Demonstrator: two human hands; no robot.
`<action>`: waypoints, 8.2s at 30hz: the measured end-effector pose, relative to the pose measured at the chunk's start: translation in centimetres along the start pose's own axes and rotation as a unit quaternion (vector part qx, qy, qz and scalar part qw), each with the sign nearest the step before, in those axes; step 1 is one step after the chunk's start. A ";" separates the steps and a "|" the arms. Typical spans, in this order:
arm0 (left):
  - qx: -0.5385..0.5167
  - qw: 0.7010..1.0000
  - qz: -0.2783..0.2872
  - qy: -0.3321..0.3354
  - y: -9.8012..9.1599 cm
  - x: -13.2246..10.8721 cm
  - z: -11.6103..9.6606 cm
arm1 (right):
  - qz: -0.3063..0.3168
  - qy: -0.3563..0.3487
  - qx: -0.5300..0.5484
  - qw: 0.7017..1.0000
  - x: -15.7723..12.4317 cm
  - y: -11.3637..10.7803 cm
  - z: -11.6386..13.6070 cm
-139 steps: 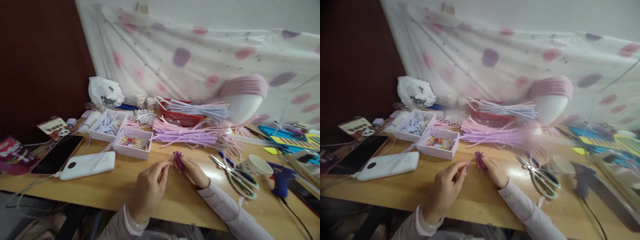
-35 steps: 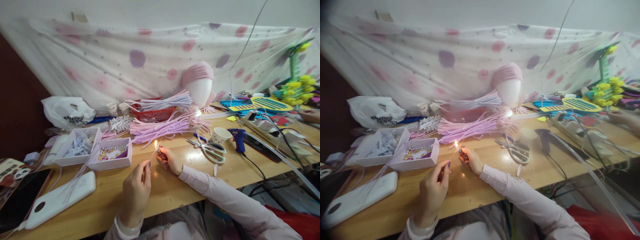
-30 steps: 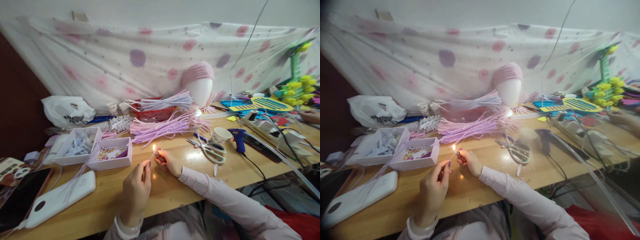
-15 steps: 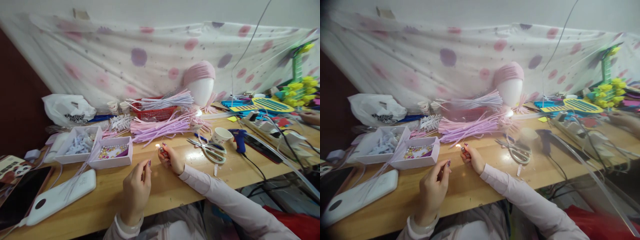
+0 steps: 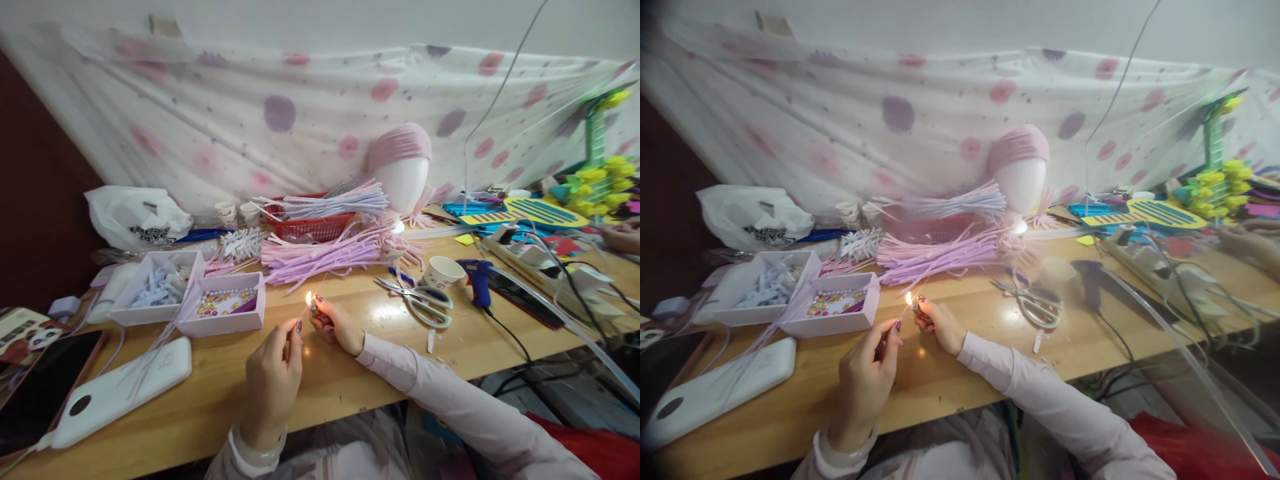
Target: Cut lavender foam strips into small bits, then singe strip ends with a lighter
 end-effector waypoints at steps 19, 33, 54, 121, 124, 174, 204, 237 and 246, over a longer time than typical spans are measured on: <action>-0.231 0.936 0.108 -0.241 2.6 -0.9 3.4 | -0.019 -0.157 0.013 0.987 -1.3 0.7 3.1; -0.232 0.927 0.162 -0.246 3.8 -1.0 3.1 | -0.017 -0.079 0.118 0.990 0.0 0.5 0.6; -0.181 0.953 0.121 -0.212 2.3 -0.8 3.0 | -0.006 -0.024 0.271 0.962 0.9 -2.6 1.8; -0.185 0.955 0.129 -0.192 2.7 -1.2 2.6 | 0.010 -0.011 0.047 0.999 0.7 -0.8 0.7; -0.183 0.955 0.131 -0.194 2.7 -1.3 2.7 | 0.013 0.002 0.087 0.996 1.0 -1.6 0.7; 0.022 0.997 -0.017 0.073 -4.6 2.3 -0.3 | -0.040 -0.145 -0.427 0.892 -0.6 -4.3 7.0; 0.039 0.939 0.324 0.107 1.9 8.4 2.9 | -0.063 -0.272 -0.617 0.736 -2.0 -6.7 9.9; 0.060 0.963 0.260 0.043 1.1 8.8 3.8 | -0.154 -0.292 -0.671 0.664 -2.8 -7.8 10.6; 0.089 0.960 0.259 0.053 1.6 9.4 4.3 | -0.187 -0.349 -0.668 0.630 -3.6 -7.6 11.4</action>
Point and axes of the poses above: each hand's wrist, its own x-axis towards the middle knuckle, its own y-axis out of the palm, z = x × y, the point moved 10 cm from there along x, towards the middle knuckle
